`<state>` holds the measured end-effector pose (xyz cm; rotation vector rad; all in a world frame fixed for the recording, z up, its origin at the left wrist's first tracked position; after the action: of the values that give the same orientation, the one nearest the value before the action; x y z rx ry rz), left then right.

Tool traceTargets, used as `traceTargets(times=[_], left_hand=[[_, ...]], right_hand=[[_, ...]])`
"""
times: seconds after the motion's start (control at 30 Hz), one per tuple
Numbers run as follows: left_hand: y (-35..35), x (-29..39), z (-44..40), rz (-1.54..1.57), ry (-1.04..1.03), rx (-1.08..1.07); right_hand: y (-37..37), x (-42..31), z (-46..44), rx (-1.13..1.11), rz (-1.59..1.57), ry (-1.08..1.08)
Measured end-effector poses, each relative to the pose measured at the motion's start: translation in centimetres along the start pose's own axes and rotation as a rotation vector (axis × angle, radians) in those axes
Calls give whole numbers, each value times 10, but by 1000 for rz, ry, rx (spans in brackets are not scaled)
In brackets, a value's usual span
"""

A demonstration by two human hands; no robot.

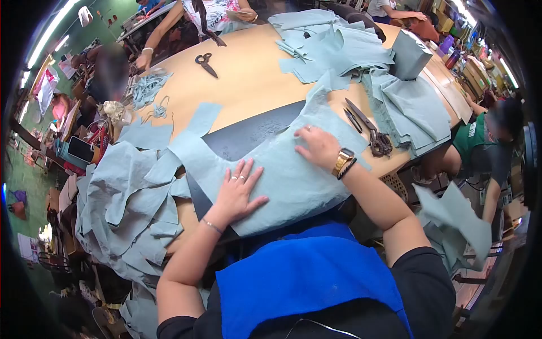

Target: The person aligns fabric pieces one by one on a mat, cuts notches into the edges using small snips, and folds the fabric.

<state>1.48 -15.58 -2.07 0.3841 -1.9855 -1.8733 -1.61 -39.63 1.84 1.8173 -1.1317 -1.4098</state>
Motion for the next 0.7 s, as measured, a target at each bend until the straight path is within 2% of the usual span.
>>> traceTargets(times=[0.07,0.23,0.27,0.37,0.47,0.57,0.7], left_hand=[[-3,14,8,5,71,-6],[12,35,-5,10,181,109],[28,32,-18,44,185,270],[21,4,-66,272,236,372],[10,-7,-86,278,171,428],[12,-7,-77,387,183,446],[13,-4,-66,299,151,539]], right_hand=[[-11,9,8,-75,22,16],[3,4,-2,-6,-197,153],[3,1,-6,10,-222,201],[-12,7,-12,-11,-210,223],[-18,9,-12,24,-73,252],[-20,7,-10,44,-71,294],[-27,10,-8,44,3,322]])
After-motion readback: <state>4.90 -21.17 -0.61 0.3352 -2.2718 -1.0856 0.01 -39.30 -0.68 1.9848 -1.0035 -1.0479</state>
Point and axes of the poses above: each hand's wrist, its own z-axis away from the middle knuckle, its own y-axis out of the back of the hand, x = y × z, the point moved 7 cm from there along -z, towards the middle knuckle, and after that the axes turned 8 degrees about -z, right-handed, at the moved point
